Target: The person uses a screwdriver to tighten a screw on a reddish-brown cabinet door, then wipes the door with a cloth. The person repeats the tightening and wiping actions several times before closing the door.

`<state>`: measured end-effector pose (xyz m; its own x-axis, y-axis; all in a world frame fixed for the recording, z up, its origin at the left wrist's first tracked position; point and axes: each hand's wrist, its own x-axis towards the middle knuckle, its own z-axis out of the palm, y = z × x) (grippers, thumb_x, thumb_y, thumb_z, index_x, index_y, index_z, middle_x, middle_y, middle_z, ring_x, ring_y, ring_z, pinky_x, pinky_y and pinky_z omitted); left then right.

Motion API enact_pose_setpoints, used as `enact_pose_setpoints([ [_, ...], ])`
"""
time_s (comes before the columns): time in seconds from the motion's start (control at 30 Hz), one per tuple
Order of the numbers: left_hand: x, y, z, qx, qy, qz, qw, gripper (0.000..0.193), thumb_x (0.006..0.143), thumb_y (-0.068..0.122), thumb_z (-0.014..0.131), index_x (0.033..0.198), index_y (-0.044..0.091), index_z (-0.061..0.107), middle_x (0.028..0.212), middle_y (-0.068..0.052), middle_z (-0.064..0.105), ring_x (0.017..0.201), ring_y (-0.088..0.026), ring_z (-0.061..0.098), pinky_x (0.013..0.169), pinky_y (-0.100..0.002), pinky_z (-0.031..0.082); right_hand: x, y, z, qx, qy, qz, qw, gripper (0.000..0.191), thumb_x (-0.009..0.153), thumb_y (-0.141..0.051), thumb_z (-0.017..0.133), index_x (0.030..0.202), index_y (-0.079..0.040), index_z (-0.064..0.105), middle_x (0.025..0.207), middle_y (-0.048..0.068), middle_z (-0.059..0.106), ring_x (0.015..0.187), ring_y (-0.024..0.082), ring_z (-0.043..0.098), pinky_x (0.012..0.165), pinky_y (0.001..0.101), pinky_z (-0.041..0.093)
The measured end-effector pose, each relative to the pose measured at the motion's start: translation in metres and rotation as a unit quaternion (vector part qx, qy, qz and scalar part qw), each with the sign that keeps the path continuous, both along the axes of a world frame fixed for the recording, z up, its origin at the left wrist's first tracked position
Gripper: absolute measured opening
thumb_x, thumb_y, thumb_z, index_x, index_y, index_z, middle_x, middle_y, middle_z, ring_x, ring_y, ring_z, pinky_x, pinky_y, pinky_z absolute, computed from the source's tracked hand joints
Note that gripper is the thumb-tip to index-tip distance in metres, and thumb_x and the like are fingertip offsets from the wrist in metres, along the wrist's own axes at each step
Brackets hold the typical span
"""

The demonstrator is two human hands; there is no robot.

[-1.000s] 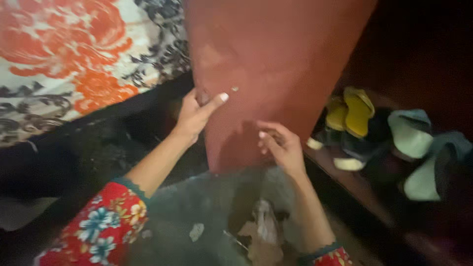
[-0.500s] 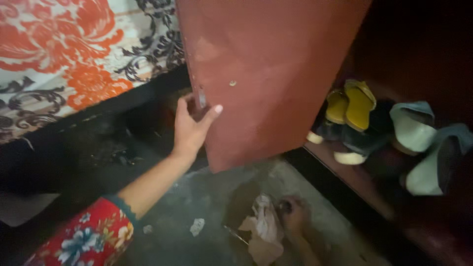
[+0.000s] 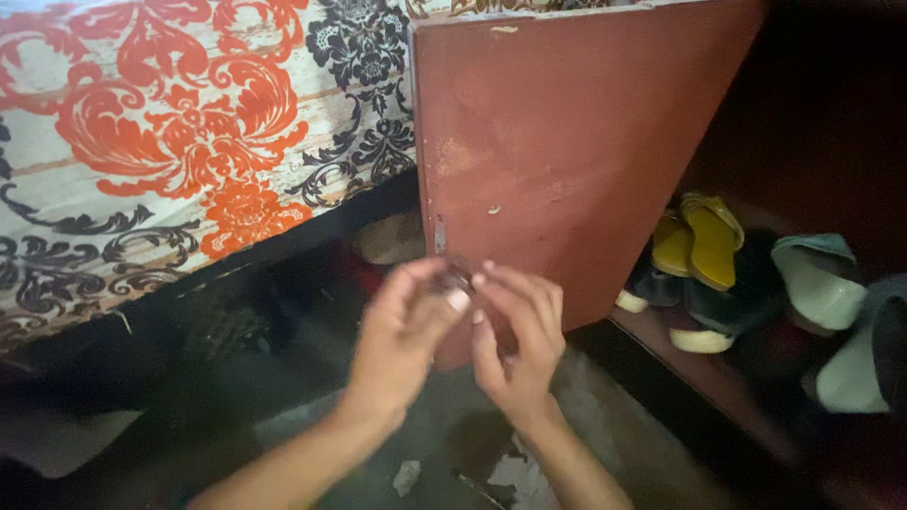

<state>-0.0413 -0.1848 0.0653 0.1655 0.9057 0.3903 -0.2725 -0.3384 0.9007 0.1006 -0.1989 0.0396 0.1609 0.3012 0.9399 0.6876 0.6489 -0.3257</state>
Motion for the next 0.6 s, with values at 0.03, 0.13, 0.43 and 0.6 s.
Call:
enact_pose_setpoints([
  [0.03,-0.01,0.01,0.008,0.035,-0.002,0.035,0.999,0.039,0.092,0.01,0.071,0.128,0.002,0.059,0.116,-0.007,0.069,0.103,-0.01,0.066,0.093,-0.027,0.053,-0.006,0.007,0.008,-0.012,0.018,-0.008,1.0,0.044,0.089,-0.008,0.077,0.13,-0.004,0.061,0.131,0.013,0.066,0.121,0.033,0.062,0.109,0.0432,0.048],
  [0.13,-0.037,0.04,0.021,0.077,-0.08,0.08,0.991,0.037,0.094,0.004,0.069,0.129,0.001,0.055,0.12,-0.005,0.066,0.104,-0.009,0.064,0.094,-0.027,0.053,-0.029,0.037,0.024,-0.043,0.058,-0.076,0.995,0.076,0.077,-0.026,0.09,0.137,0.0,0.05,0.132,0.02,0.055,0.125,0.039,0.052,0.109,0.0483,0.043],
  [0.43,-0.046,0.064,0.002,-0.021,-0.091,0.017,0.996,0.052,0.09,0.001,0.071,0.14,0.001,0.06,0.112,-0.004,0.07,0.101,-0.009,0.065,0.094,-0.027,0.052,-0.059,0.047,0.022,-0.05,0.098,-0.207,0.972,0.092,0.069,-0.026,0.092,0.141,0.001,0.042,0.135,0.022,0.044,0.128,0.043,0.044,0.113,0.0511,0.036],
  [0.6,-0.008,0.043,-0.012,0.028,-0.071,-0.145,0.987,0.054,0.089,0.0,0.075,0.141,0.0,0.062,0.116,-0.003,0.064,0.103,-0.009,0.061,0.093,-0.025,0.052,0.012,-0.045,-0.022,-0.132,0.148,-0.118,0.973,0.093,0.064,-0.018,0.08,0.146,0.001,0.04,0.133,0.017,0.045,0.127,0.029,0.05,0.111,0.0424,0.042],
])
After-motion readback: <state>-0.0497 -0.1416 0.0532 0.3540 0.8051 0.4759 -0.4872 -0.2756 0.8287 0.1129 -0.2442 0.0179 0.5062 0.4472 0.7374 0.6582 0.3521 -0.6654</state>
